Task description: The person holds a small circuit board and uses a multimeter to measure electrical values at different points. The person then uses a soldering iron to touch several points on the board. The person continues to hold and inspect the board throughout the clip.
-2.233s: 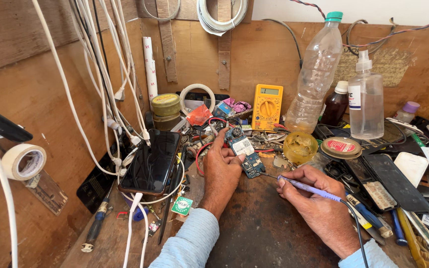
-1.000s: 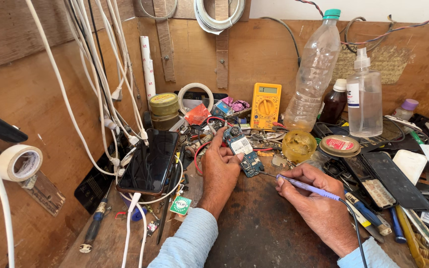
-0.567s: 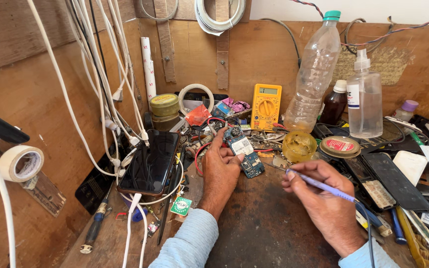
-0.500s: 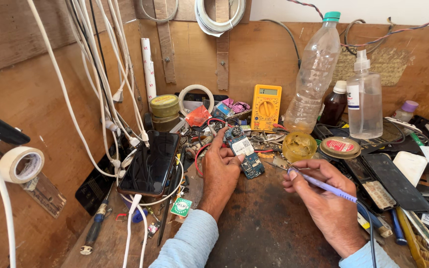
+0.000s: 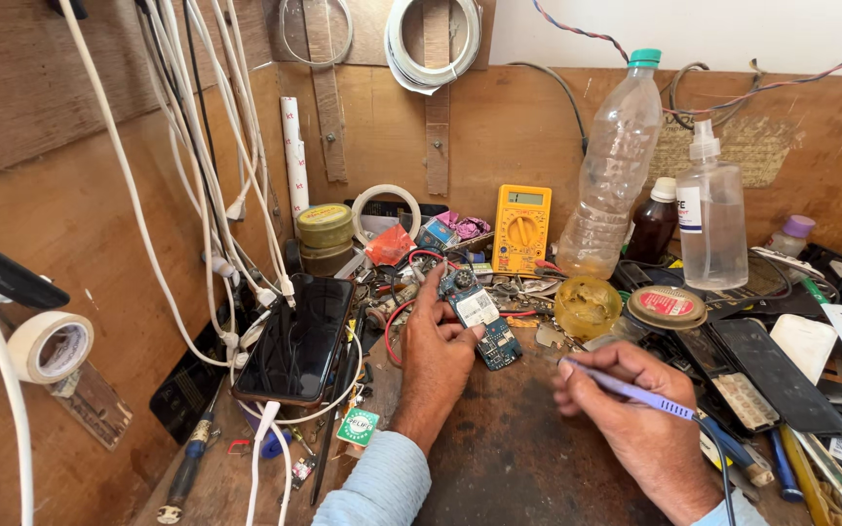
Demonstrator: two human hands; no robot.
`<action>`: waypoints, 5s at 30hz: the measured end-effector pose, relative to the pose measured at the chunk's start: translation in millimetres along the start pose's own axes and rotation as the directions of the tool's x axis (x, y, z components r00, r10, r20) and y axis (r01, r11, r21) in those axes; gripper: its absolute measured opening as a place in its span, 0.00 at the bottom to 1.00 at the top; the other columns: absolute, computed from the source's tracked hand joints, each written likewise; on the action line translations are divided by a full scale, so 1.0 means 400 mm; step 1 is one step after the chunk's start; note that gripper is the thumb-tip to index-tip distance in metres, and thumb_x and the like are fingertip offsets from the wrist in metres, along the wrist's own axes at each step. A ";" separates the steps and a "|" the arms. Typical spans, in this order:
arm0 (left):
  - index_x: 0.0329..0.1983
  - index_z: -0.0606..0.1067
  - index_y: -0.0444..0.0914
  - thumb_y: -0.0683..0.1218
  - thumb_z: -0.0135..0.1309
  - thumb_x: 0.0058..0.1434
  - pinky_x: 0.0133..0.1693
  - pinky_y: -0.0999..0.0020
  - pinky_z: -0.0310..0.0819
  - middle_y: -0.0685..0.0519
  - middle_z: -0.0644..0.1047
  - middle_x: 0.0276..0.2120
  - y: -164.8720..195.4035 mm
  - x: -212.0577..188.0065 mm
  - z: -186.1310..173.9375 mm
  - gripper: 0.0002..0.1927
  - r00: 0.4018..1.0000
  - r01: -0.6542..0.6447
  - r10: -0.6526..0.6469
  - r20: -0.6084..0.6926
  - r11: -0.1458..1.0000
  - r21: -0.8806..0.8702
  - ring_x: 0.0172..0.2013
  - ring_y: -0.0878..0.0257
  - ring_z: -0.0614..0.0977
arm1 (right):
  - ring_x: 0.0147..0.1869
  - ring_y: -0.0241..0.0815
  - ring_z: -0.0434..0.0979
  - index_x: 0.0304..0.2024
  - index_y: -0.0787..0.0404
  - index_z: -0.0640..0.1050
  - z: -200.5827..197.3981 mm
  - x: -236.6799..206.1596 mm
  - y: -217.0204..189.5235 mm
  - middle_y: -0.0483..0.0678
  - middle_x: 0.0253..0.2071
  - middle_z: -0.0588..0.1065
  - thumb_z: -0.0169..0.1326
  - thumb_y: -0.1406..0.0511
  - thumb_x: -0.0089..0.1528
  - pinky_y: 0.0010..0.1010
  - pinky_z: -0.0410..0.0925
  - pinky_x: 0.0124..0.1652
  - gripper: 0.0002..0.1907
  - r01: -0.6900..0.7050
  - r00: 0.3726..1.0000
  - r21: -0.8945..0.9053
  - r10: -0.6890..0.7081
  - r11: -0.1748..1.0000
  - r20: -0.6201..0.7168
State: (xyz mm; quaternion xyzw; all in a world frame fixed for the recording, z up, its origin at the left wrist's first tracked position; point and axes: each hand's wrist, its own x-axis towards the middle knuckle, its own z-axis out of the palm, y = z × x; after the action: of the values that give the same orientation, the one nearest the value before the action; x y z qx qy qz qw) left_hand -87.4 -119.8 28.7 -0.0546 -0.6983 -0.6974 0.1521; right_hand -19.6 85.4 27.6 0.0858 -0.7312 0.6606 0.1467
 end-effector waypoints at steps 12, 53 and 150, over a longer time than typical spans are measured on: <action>0.73 0.60 0.38 0.28 0.58 0.52 0.36 0.74 0.81 0.47 0.81 0.39 -0.009 0.004 0.004 0.44 1.000 -0.007 0.006 -0.023 1.000 -0.029 0.37 0.66 0.84 | 0.30 0.34 0.82 0.37 0.69 0.82 0.010 -0.002 -0.001 0.51 0.29 0.83 0.62 0.69 0.58 0.28 0.78 0.32 0.07 -0.095 0.995 -0.120 0.096 0.988 0.001; 0.74 0.59 0.35 0.29 0.58 0.53 0.34 0.75 0.81 0.48 0.81 0.35 -0.011 0.003 0.001 0.44 1.000 -0.014 0.014 -0.018 1.000 0.008 0.35 0.66 0.85 | 0.29 0.31 0.80 0.38 0.67 0.83 0.024 -0.018 -0.028 0.48 0.29 0.83 0.62 0.68 0.58 0.24 0.75 0.31 0.08 -0.064 0.998 -0.172 0.065 0.983 -0.002; 0.72 0.62 0.33 0.33 0.58 0.57 0.38 0.69 0.81 0.42 0.81 0.43 -0.016 -0.016 -0.014 0.38 0.995 -0.094 0.096 -0.022 0.993 0.074 0.38 0.60 0.85 | 0.55 0.50 0.76 0.60 0.67 0.74 -0.723 -0.391 -0.176 0.60 0.53 0.76 0.63 0.62 0.58 0.39 0.68 0.53 0.30 -0.417 0.759 -0.856 -0.401 0.306 -0.513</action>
State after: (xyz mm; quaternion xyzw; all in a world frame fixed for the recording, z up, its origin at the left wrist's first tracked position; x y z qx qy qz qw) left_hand -82.5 -124.8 20.7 -0.0731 -0.7179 -0.6639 0.1962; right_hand 179.4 353.4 67.0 -0.2568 -0.8724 0.0817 0.4079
